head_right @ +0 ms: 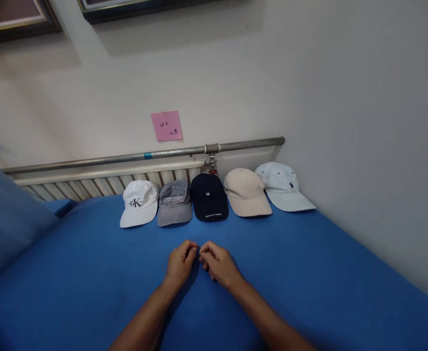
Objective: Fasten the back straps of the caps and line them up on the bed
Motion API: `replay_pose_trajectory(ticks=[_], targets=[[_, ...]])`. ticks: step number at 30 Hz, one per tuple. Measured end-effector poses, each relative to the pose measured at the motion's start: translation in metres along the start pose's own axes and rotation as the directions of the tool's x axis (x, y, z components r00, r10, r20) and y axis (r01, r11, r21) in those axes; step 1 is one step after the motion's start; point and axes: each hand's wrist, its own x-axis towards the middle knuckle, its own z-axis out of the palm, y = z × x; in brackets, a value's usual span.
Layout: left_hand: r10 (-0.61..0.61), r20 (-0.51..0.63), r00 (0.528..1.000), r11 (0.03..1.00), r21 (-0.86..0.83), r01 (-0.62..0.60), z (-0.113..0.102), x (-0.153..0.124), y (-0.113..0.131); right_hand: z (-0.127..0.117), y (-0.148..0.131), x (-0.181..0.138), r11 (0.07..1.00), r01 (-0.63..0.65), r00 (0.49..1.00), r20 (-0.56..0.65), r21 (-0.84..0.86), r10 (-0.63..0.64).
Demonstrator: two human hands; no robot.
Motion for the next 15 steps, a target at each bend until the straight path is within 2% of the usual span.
replay_pose_trajectory(ticks=[6, 15], targets=[[-0.027, -0.01, 1.0, 0.999, -0.045, 0.026, -0.004, 0.001, -0.002, 0.0, -0.001, 0.001, 1.0, 0.001, 1.0, 0.004, 0.011, -0.001], [-0.028, -0.035, 0.999, 0.999, -0.041, 0.026, -0.014, -0.017, -0.003, 0.001, 0.005, -0.003, 0.998, 0.051, 0.999, -0.015, -0.046, -0.052]])
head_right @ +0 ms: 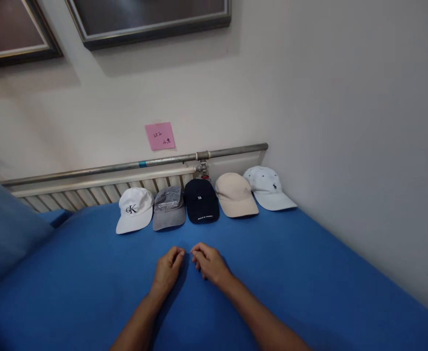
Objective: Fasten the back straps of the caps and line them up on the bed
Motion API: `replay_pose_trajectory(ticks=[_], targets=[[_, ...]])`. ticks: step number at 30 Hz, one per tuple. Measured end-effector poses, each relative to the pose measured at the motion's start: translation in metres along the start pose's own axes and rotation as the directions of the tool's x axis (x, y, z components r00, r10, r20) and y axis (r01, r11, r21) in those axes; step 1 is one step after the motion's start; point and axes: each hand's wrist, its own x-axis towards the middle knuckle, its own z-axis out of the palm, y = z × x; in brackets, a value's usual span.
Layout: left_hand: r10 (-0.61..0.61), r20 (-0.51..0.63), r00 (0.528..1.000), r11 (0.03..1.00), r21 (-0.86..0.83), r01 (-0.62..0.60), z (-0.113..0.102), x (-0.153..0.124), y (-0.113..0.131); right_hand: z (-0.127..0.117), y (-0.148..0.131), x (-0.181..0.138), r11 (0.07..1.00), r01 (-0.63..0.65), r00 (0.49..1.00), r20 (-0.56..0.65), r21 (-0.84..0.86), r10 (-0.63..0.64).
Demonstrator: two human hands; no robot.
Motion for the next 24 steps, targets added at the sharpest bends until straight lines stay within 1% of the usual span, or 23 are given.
replay_pose_trajectory(ticks=[5, 11, 13, 15, 17, 20, 22, 24], targets=[[-0.033, -0.006, 0.999, 0.999, -0.029, 0.033, -0.011, -0.009, -0.007, -0.002, -0.001, -0.013, 1.0, -0.011, 1.0, -0.022, -0.02, 0.01], [-0.108, -0.023, 0.994, 0.993, -0.053, 0.106, -0.023, -0.007, -0.015, -0.015, -0.01, -0.02, 0.997, -0.065, 0.996, -0.067, -0.037, 0.062], [-0.117, -0.038, 0.992, 0.992, -0.044, 0.115, -0.028, -0.006, -0.013, -0.022, -0.015, -0.021, 0.997, -0.064, 0.992, -0.114, -0.052, 0.058], [-0.11, -0.081, 0.991, 0.994, -0.025, 0.108, -0.034, -0.006, -0.009, -0.03, -0.021, -0.02, 0.997, -0.046, 0.982, -0.186, -0.068, 0.032], [-0.069, -0.153, 0.986, 0.998, 0.0, 0.07, -0.041, -0.008, -0.001, -0.037, -0.029, -0.021, 0.996, 0.018, 0.959, -0.281, -0.089, -0.042], [0.039, -0.285, 0.958, 0.998, 0.051, -0.025, -0.051, -0.013, 0.011, -0.045, -0.042, -0.028, 0.969, 0.177, 0.891, -0.391, -0.172, -0.232], [0.09, -0.364, 0.927, 0.993, 0.099, -0.058, -0.057, -0.016, 0.018, -0.048, -0.051, -0.035, 0.933, 0.266, 0.845, -0.408, -0.242, -0.347], [0.115, -0.436, 0.893, 0.988, 0.144, -0.057, -0.062, -0.019, 0.023, -0.05, -0.058, -0.042, 0.899, 0.33, 0.804, -0.414, -0.288, -0.428]])
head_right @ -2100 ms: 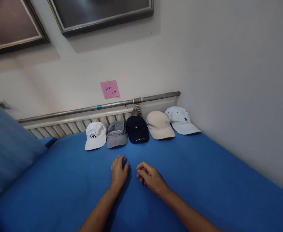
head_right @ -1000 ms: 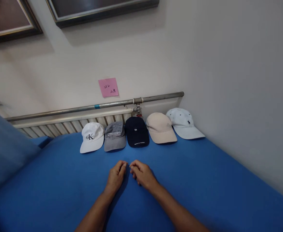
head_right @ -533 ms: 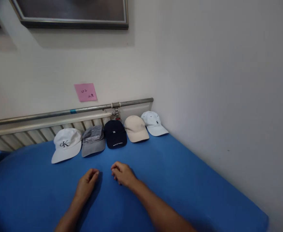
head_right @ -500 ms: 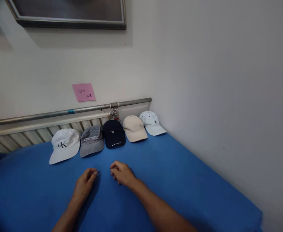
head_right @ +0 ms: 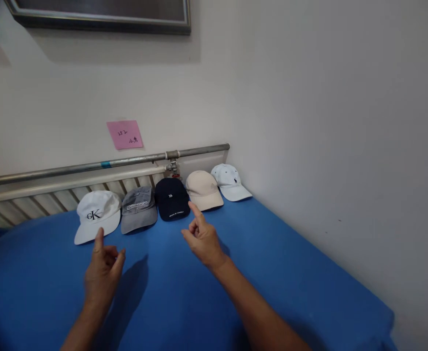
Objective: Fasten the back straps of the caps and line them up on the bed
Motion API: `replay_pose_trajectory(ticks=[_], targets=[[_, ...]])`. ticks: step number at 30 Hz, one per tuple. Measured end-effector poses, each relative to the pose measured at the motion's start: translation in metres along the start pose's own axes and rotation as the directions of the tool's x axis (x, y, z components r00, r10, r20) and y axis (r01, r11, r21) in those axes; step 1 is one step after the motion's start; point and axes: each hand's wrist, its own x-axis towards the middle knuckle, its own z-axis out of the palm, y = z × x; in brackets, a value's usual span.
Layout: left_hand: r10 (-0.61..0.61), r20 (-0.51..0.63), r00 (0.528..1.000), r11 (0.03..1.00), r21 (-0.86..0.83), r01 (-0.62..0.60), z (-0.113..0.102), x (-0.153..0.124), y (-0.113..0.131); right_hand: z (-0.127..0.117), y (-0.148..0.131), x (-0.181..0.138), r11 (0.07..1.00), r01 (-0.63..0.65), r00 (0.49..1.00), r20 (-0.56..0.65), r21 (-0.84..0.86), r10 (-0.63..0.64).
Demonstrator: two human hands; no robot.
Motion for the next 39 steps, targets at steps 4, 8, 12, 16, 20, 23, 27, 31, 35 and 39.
replay_pose_trajectory(ticks=[4, 8, 12, 16, 20, 23, 27, 31, 35, 39], targets=[[-0.001, -0.096, 0.995, 0.998, 0.055, 0.006, -0.006, 0.0, 0.008, -0.007, -0.012, -0.004, 0.995, 0.097, 0.994, -0.048, 0.006, -0.096], [0.002, -0.104, 0.995, 0.997, 0.081, 0.007, -0.008, -0.001, 0.013, -0.01, -0.015, -0.004, 0.995, 0.091, 0.995, -0.049, 0.025, -0.09], [-0.03, -0.083, 0.996, 0.996, 0.084, 0.037, -0.008, -0.002, 0.013, -0.01, -0.011, -0.002, 0.998, 0.055, 0.998, -0.039, 0.021, -0.054], [-0.076, -0.052, 0.996, 0.996, 0.038, 0.078, -0.008, 0.0, 0.01, -0.009, -0.008, 0.001, 1.0, 0.014, 0.999, -0.036, 0.021, -0.013], [-0.098, -0.035, 0.995, 0.994, 0.035, 0.099, -0.009, 0.001, 0.01, -0.008, -0.006, 0.002, 0.999, -0.011, 0.999, -0.033, 0.036, 0.013], [-0.115, -0.012, 0.993, 0.991, 0.064, 0.115, -0.009, 0.002, 0.012, -0.007, -0.005, 0.002, 0.999, -0.019, 1.0, -0.022, 0.046, 0.02], [-0.142, 0.027, 0.989, 0.983, 0.119, 0.138, -0.009, 0.003, 0.011, -0.005, -0.002, 0.001, 0.997, -0.026, 1.0, -0.005, 0.066, 0.027], [-0.1, 0.258, 0.961, 0.983, 0.177, 0.055, -0.004, 0.003, 0.004, -0.006, 0.008, 0.006, 0.987, -0.044, 0.997, -0.061, 0.152, 0.054], [-0.079, 0.418, 0.905, 0.989, 0.144, 0.02, 0.013, -0.001, -0.013, -0.029, 0.038, 0.018, 0.861, -0.243, 0.907, -0.211, 0.446, 0.365], [-0.058, 0.498, 0.865, 0.993, 0.121, -0.003, 0.031, -0.006, -0.044, -0.071, 0.077, 0.035, 0.725, -0.26, 0.741, -0.35, 0.638, 0.574]])
